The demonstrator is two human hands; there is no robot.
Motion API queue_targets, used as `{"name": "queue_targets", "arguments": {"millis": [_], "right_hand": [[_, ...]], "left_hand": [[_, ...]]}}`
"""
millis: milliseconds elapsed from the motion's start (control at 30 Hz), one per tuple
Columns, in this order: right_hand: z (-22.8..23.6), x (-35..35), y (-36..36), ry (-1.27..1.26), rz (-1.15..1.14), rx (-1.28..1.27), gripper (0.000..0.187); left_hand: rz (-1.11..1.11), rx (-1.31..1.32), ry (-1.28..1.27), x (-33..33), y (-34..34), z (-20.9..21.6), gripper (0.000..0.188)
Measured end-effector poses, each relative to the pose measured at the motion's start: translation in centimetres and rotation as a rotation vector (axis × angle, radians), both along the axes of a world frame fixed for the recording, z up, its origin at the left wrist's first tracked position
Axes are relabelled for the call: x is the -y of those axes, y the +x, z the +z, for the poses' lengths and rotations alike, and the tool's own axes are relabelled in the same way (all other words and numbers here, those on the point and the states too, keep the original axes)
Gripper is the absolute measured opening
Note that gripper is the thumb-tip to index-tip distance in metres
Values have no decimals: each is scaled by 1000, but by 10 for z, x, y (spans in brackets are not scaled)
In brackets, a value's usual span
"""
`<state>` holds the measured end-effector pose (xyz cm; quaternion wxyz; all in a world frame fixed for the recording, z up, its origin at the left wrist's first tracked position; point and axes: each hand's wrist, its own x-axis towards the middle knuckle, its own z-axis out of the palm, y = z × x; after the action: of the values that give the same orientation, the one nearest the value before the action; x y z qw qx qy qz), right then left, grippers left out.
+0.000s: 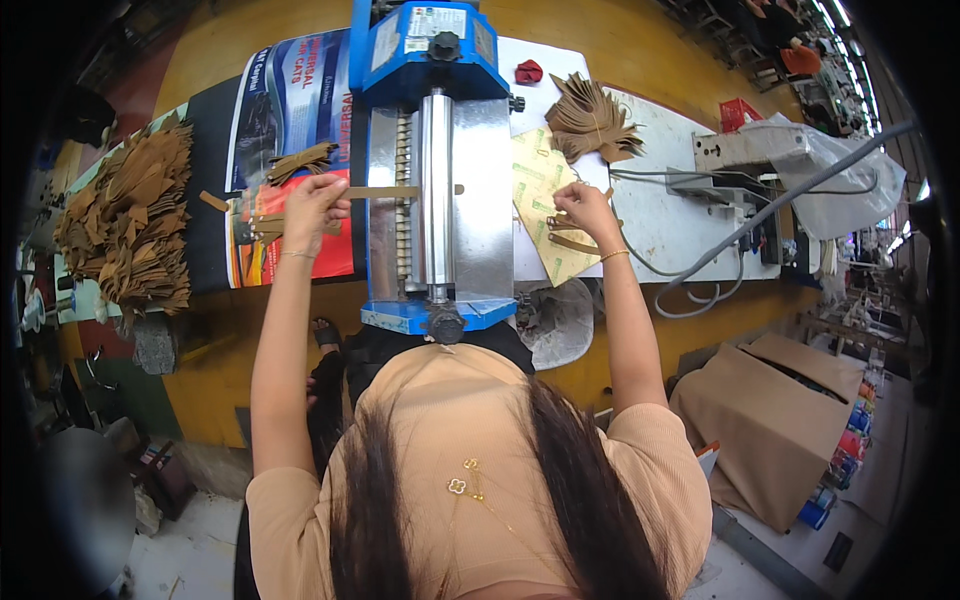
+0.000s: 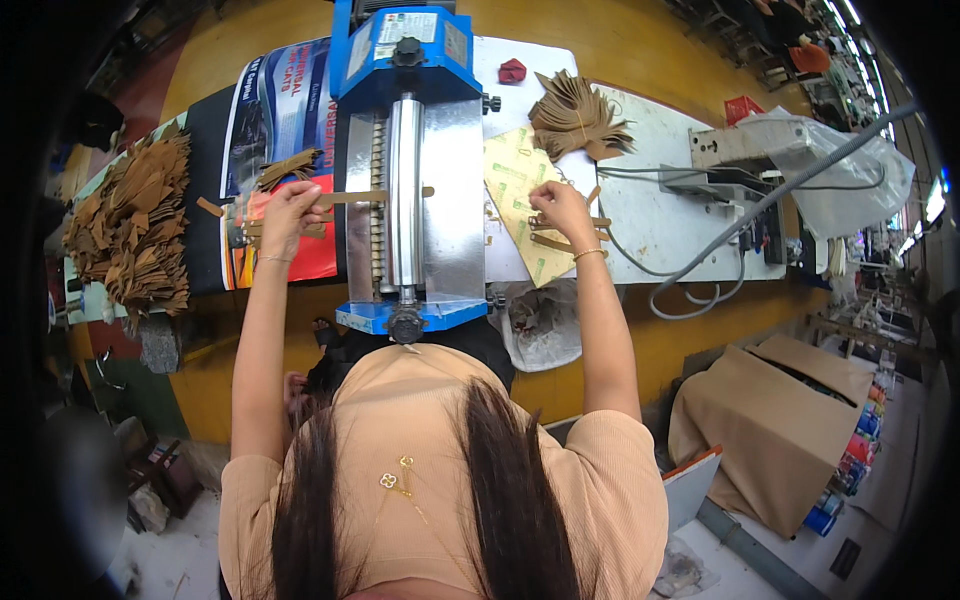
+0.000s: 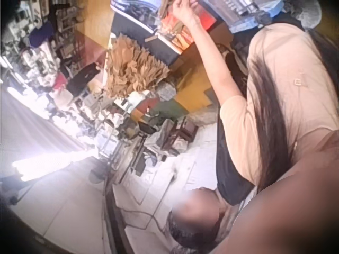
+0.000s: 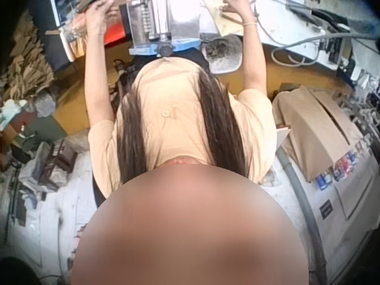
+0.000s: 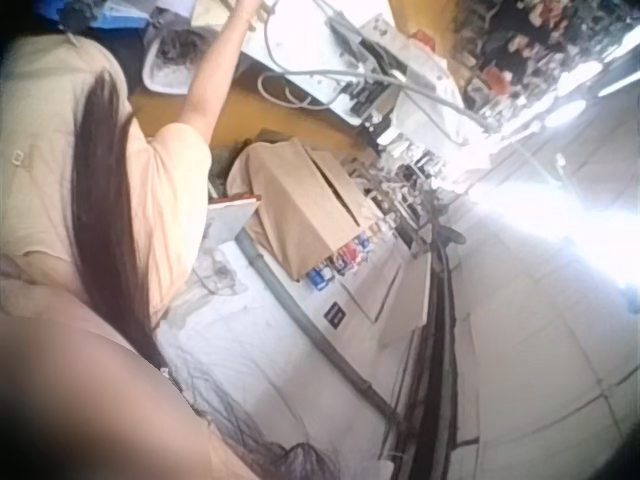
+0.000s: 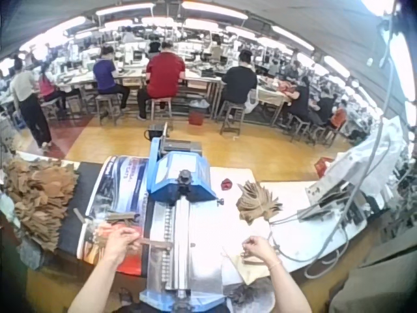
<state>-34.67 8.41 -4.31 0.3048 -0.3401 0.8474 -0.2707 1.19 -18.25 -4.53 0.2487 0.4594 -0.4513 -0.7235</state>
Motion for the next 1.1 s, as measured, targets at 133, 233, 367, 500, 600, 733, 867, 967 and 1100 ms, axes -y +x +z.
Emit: {"name": "queue_targets", "arguments": {"millis": [133,233,367,500,600,733,867,967,1100], "right_hand": [[-43,-54,-17,254,82,-263,14],[-72,-82,-7,128,119,-405,18],[-88,-91,8,103,116,-559,24],[-81,-88,10,140,134,-542,19],[-72,-81,12,84,48,-425,16],[-58,-70,15,-38,-73,-284,14],[-35,-60,19,-108,-162,-134,15],[-14,-49,27,-93,-153,-49,19],[15,-29,38,-91,-82,-2,20]], "left_hand": [[-6,0,-103,6,15,18,21],[-33,97,-187,9,29,41,21],[-77,174,-378,13,43,76,18],[-160,358,-495,12,50,96,15],[-205,519,-710,13,46,94,16],[-205,428,-606,13,56,84,15],[-157,259,-363,24,77,63,15],[-108,229,-282,41,97,26,14],[-175,618,-360,73,125,-32,22]]}}
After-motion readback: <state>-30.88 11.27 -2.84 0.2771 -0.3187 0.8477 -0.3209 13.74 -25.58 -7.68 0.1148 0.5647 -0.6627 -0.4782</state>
